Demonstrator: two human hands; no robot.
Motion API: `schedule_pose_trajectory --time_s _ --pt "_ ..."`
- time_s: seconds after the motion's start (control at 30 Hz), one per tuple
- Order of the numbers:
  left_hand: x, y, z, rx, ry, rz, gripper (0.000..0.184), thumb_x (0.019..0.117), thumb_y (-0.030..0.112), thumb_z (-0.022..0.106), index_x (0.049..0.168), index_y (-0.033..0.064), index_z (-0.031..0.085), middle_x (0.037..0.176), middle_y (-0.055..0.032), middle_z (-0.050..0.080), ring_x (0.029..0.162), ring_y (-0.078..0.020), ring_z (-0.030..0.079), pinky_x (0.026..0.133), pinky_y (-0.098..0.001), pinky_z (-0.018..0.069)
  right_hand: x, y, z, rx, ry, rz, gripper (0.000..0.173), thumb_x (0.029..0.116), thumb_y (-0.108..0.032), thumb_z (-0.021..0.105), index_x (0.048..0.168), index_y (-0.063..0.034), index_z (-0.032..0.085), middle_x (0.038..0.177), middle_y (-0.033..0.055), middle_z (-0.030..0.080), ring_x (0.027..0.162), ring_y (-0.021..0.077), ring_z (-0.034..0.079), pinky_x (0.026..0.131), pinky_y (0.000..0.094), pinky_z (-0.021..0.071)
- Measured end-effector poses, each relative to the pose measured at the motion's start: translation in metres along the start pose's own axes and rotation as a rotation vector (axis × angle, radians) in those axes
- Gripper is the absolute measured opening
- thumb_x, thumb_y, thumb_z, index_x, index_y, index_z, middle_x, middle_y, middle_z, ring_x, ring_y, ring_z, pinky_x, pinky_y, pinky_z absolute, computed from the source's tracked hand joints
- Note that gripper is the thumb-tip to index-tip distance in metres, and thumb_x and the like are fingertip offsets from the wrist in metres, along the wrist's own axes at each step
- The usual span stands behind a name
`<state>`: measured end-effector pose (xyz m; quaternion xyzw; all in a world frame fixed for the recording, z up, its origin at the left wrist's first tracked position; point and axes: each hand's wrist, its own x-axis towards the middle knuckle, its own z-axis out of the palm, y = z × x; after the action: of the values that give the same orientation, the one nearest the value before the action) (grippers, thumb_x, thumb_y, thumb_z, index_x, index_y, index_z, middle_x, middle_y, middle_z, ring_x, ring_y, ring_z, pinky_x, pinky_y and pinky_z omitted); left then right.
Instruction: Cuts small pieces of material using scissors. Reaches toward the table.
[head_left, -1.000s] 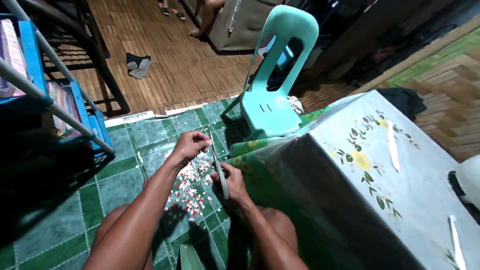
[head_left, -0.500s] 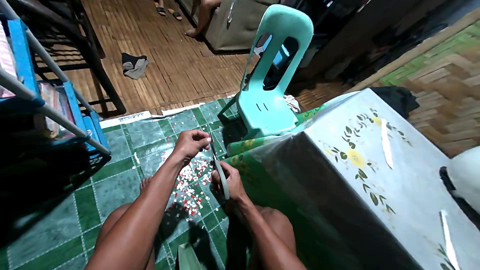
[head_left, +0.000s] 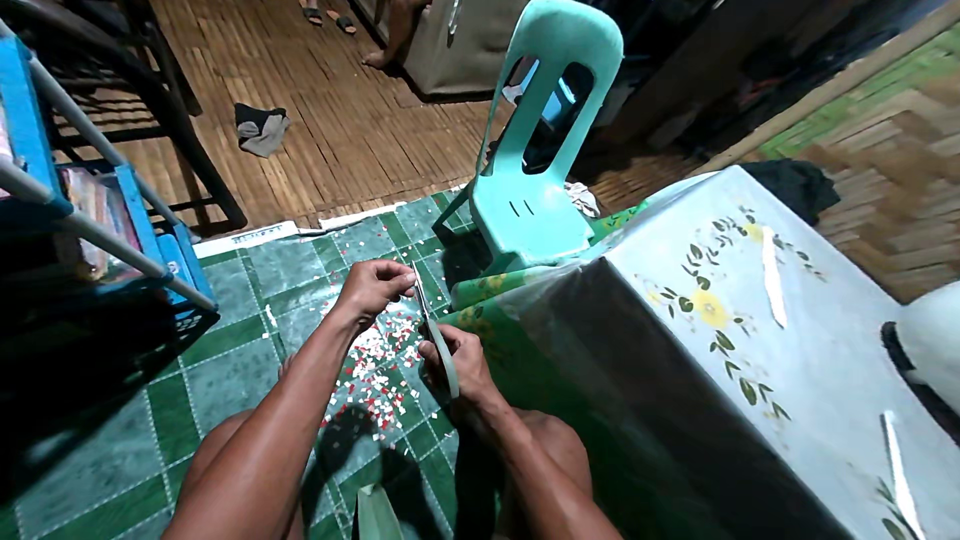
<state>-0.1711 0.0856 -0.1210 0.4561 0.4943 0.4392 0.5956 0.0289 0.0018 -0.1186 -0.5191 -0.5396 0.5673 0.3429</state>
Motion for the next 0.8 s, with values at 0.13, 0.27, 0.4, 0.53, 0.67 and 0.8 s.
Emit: schedule_pose_trajectory --time_s 0.13,0.27,0.4,0.53,0.67,0.8 --pt "0.003 -0.002 -0.003 -0.015 0.029 -0.007 0.014 0.0993 0.013 0.068 0.107 0.0029 0.074 0.09 -0.0078 0.074 0.074 -0.0142 0.069 0.071 -0.031 0.059 0.004 0.0 0.003 0.01 0.03 0.048 0.041 0.096 -0.026 0.073 0.125 0.0017 0.064 0.074 0.0098 0.069 0.055 0.0176 0.066 0.051 0.034 0.0597" --pt "0.008 -0.005 -0.003 -0.022 0.029 -0.014 0.014 0.0983 0.006 0.067 0.109 0.0023 0.073 0.093 -0.0097 0.074 0.077 -0.0163 0.07 0.072 -0.0327 0.0594 0.005 0.0 0.002 -0.013 0.045 0.038 0.044 0.095 -0.027 0.074 0.126 0.0016 0.064 0.074 0.009 0.07 0.055 0.0171 0.066 0.051 0.0332 0.0598" --pt "0.003 -0.001 -0.001 -0.009 0.048 -0.015 0.018 0.0949 0.007 0.071 0.112 0.0056 0.072 0.091 -0.0077 0.073 0.068 -0.0127 0.065 0.06 -0.0269 0.0536 0.003 0.002 0.003 -0.047 0.004 -0.019 0.046 0.0957 -0.033 0.071 0.127 0.0001 0.063 0.077 0.0057 0.07 0.059 0.0148 0.067 0.055 0.0318 0.06" --pt "0.0 -0.001 -0.002 -0.03 0.084 -0.058 0.016 0.0955 0.011 0.072 0.111 0.0068 0.071 0.089 -0.0067 0.073 0.066 -0.0116 0.065 0.059 -0.026 0.0535 0.002 0.008 0.002 -0.055 -0.026 -0.055 0.053 0.0937 -0.034 0.072 0.131 0.0013 0.061 0.076 0.0063 0.069 0.059 0.0156 0.066 0.054 0.0326 0.0591" --pt "0.0 -0.001 -0.001 -0.072 0.096 -0.078 0.013 0.0939 0.012 0.074 0.105 0.0066 0.072 0.085 -0.006 0.072 0.062 -0.0098 0.061 0.056 -0.0244 0.05 0.003 0.01 0.002 -0.066 -0.035 -0.055 0.055 0.0933 -0.036 0.073 0.131 0.0013 0.061 0.075 0.0061 0.068 0.059 0.0157 0.066 0.054 0.033 0.0596" --pt "-0.001 -0.002 -0.001 -0.099 0.1 -0.086 0.014 0.0923 0.012 0.076 0.105 0.0057 0.072 0.084 -0.0062 0.072 0.062 -0.0098 0.061 0.055 -0.024 0.0496 0.004 0.009 0.003 -0.048 -0.046 -0.056 0.056 0.093 -0.038 0.073 0.13 0.0024 0.061 0.076 0.0062 0.069 0.059 0.0155 0.066 0.054 0.0327 0.0598"
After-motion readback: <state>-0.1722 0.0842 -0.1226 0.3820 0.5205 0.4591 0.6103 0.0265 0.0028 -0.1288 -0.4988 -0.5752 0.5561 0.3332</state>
